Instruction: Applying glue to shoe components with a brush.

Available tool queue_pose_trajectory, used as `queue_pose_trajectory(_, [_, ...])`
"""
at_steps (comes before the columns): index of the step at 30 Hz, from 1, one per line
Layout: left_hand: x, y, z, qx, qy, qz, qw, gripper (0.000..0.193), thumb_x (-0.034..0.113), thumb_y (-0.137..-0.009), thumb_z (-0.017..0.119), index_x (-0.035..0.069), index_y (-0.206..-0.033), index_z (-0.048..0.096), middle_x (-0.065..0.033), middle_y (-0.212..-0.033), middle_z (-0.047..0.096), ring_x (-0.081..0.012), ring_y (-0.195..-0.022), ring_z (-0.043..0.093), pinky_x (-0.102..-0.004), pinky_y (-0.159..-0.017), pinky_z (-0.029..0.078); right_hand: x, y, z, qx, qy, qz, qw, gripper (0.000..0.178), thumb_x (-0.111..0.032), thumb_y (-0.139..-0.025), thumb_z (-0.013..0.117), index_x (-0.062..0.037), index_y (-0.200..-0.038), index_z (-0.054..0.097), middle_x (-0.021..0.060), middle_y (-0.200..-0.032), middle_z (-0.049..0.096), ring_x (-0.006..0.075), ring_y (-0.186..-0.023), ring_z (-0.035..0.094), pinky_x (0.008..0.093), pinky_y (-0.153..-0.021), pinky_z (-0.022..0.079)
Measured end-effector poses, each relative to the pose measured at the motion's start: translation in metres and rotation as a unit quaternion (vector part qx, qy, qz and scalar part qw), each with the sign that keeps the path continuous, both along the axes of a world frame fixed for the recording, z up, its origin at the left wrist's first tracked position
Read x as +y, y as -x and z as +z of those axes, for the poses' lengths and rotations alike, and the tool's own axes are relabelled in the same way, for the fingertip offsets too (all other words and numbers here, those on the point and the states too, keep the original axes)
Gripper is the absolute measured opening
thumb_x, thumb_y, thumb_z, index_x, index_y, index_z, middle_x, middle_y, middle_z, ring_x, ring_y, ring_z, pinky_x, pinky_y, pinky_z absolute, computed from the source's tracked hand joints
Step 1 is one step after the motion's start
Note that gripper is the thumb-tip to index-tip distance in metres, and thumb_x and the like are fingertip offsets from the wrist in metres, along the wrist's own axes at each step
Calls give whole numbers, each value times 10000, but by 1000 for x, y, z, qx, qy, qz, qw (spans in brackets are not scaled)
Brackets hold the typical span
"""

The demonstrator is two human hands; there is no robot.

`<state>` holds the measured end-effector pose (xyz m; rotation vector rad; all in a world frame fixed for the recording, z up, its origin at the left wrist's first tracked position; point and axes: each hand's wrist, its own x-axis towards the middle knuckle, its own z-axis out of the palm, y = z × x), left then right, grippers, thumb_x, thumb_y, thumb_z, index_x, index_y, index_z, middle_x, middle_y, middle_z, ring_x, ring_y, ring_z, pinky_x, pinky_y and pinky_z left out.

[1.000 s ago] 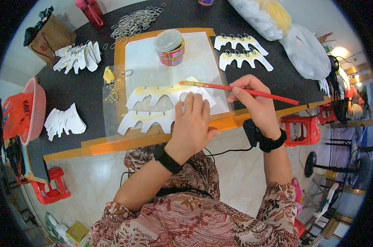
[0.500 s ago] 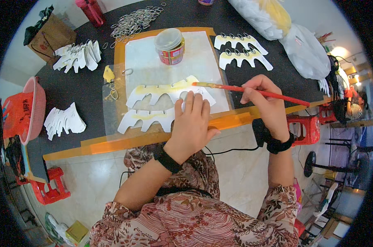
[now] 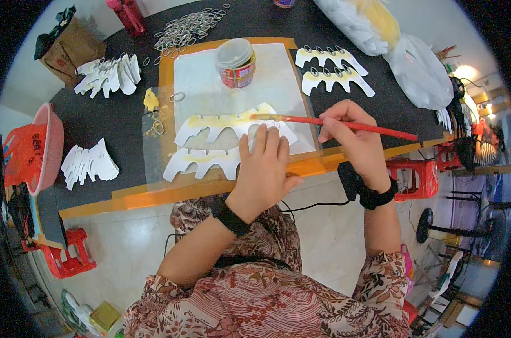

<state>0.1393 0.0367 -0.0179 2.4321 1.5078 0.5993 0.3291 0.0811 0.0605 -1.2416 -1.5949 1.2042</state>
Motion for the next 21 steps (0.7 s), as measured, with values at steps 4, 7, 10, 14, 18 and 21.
queue_pose_trajectory(4, [0, -2, 0, 3, -7, 1, 1000, 783, 470, -713, 767, -44, -1248, 514, -212, -1309, 458, -392, -1322, 354, -615, -1043, 271, 1, 7, 1, 16, -5, -33, 999, 80, -73, -940, 580, 4, -956, 594, 45, -842, 639, 102, -755, 620, 249, -723, 503])
queue_pose_trajectory(7, [1, -1, 0, 6, -8, 2, 1000, 781, 479, -713, 765, -41, -1241, 519, -210, -1307, 459, -388, -1319, 357, -610, -1038, 281, 1, 17, 2, 15, 5, -39, 999, 77, -72, -937, 583, 5, -939, 589, 38, -804, 634, 99, -753, 619, 247, -711, 503])
queue_pose_trajectory(10, [1, -1, 0, 9, -10, -2, 1000, 782, 486, -711, 765, -40, -1236, 521, -211, -1306, 458, -385, -1314, 361, -607, -1034, 290, 0, 7, 6, 5, -6, -12, 1000, 72, -66, -929, 586, 6, -936, 589, 40, -795, 633, 99, -751, 619, 248, -714, 503])
queue_pose_trajectory(14, [1, 0, 1, 24, -7, 3, 1000, 781, 484, -709, 767, -39, -1234, 521, -214, -1306, 458, -383, -1312, 366, -606, -1031, 295, -2, 4, 6, 8, -15, -8, 1000, 63, -52, -925, 580, 6, -944, 594, 46, -817, 638, 103, -766, 626, 246, -723, 500])
queue_pose_trajectory(18, [1, -2, 1, 18, -7, 1, 1000, 789, 483, -705, 770, -40, -1243, 523, -215, -1316, 456, -381, -1317, 365, -608, -1036, 292, -1, 9, 4, -30, -10, 28, 999, 75, -31, -910, 596, 6, -973, 609, 44, -862, 651, 109, -801, 639, 244, -754, 502])
queue_pose_trajectory(21, [1, -2, 2, 17, 1, -1, 1000, 798, 485, -707, 768, -41, -1255, 522, -210, -1325, 455, -380, -1322, 361, -604, -1043, 285, 4, 2, 4, -25, -7, 0, 1000, 79, -31, -906, 601, 7, -975, 609, 41, -870, 648, 106, -807, 640, 244, -762, 504])
